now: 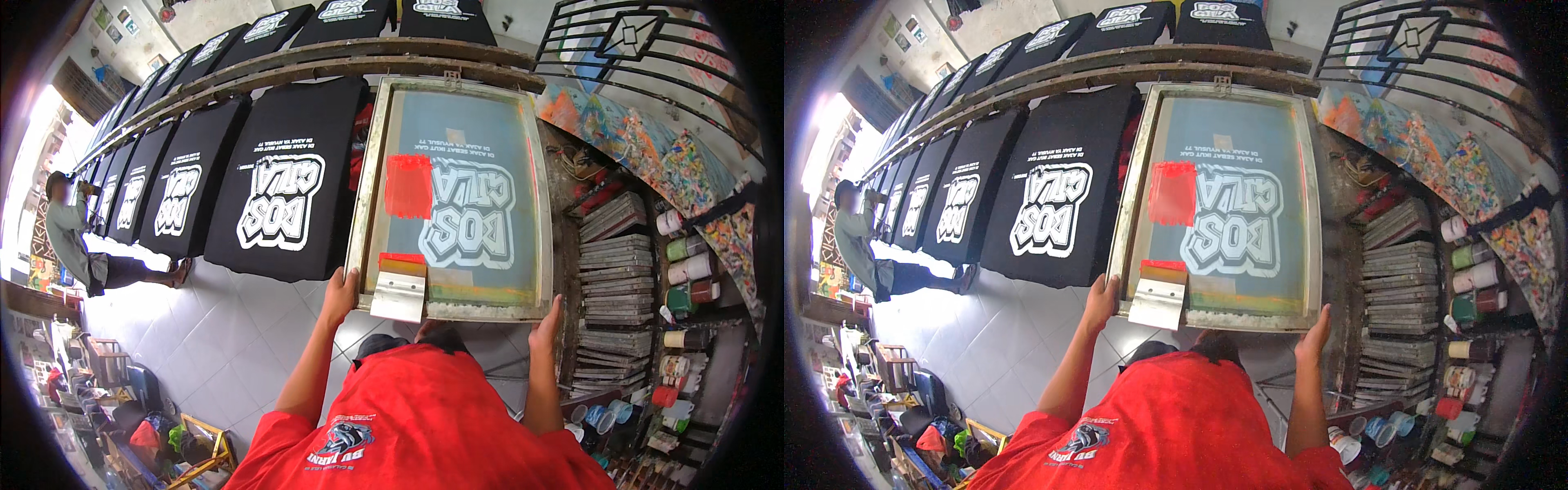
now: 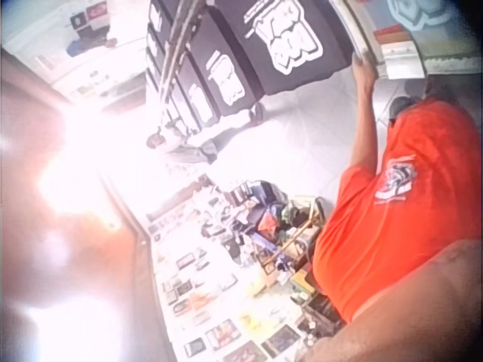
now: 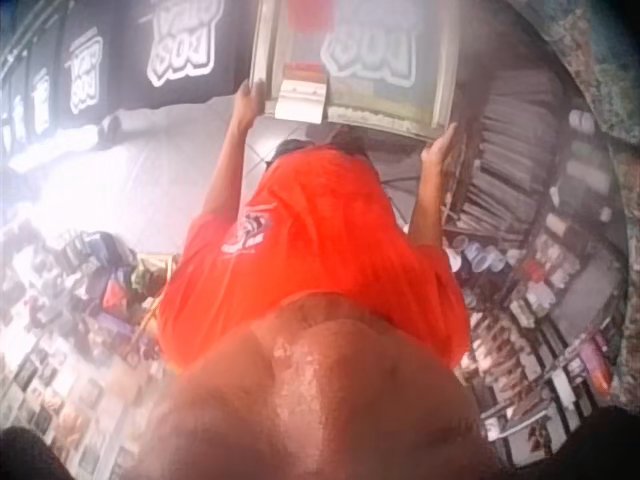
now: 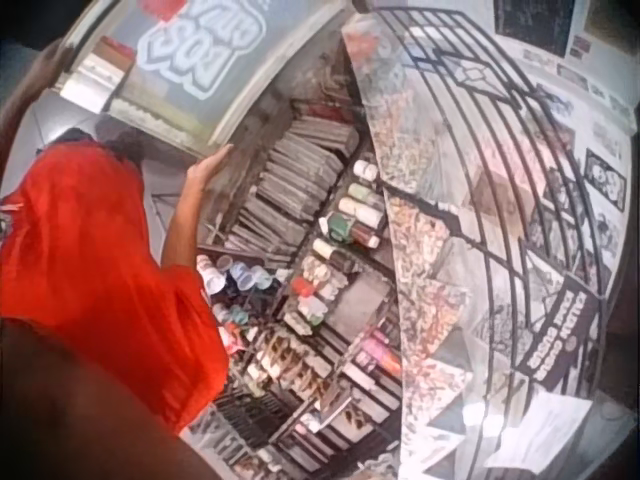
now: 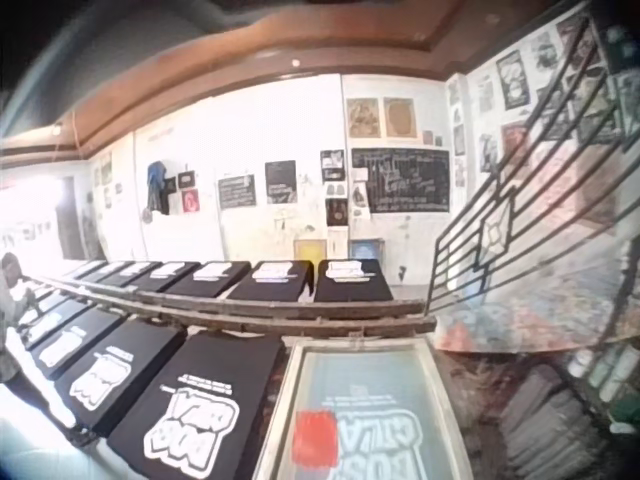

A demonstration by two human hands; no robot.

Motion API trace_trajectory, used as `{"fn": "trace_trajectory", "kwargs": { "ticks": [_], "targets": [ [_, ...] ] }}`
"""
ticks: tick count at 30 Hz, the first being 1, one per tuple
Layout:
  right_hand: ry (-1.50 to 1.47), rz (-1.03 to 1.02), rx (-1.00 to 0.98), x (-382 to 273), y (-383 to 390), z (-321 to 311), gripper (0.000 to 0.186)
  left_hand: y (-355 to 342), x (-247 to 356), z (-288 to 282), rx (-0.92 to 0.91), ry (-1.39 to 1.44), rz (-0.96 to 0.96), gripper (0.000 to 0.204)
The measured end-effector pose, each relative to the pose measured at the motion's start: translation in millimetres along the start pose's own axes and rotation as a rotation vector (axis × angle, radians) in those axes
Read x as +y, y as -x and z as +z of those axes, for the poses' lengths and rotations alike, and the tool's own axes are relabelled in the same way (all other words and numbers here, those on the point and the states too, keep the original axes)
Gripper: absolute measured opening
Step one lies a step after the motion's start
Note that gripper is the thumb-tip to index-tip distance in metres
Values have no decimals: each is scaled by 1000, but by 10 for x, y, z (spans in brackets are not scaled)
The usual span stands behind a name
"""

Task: The person prepares a screen-printing frame by applying tape to mask areas, washes the frame, and then applies red ink to a garment using a squeegee on the prepared screen.

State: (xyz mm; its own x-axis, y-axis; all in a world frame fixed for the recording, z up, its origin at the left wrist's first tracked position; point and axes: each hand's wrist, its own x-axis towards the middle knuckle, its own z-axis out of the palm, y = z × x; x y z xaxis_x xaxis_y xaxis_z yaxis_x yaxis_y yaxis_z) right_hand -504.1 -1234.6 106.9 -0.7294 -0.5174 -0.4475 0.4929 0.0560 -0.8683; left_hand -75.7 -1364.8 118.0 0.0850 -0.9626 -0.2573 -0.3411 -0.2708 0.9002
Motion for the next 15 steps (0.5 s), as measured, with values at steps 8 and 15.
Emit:
{"fn": "trace_trajectory", "kwargs": {
  "ticks": [8, 15],
  "targets": [
    [294, -96, 275, 21, -35, 112, 59, 126, 382, 61, 109, -40, 0, 30],
    [1060, -1192, -44, -274, 738, 566, 50, 42, 197, 4, -24, 29, -22, 31]
  ]
}}
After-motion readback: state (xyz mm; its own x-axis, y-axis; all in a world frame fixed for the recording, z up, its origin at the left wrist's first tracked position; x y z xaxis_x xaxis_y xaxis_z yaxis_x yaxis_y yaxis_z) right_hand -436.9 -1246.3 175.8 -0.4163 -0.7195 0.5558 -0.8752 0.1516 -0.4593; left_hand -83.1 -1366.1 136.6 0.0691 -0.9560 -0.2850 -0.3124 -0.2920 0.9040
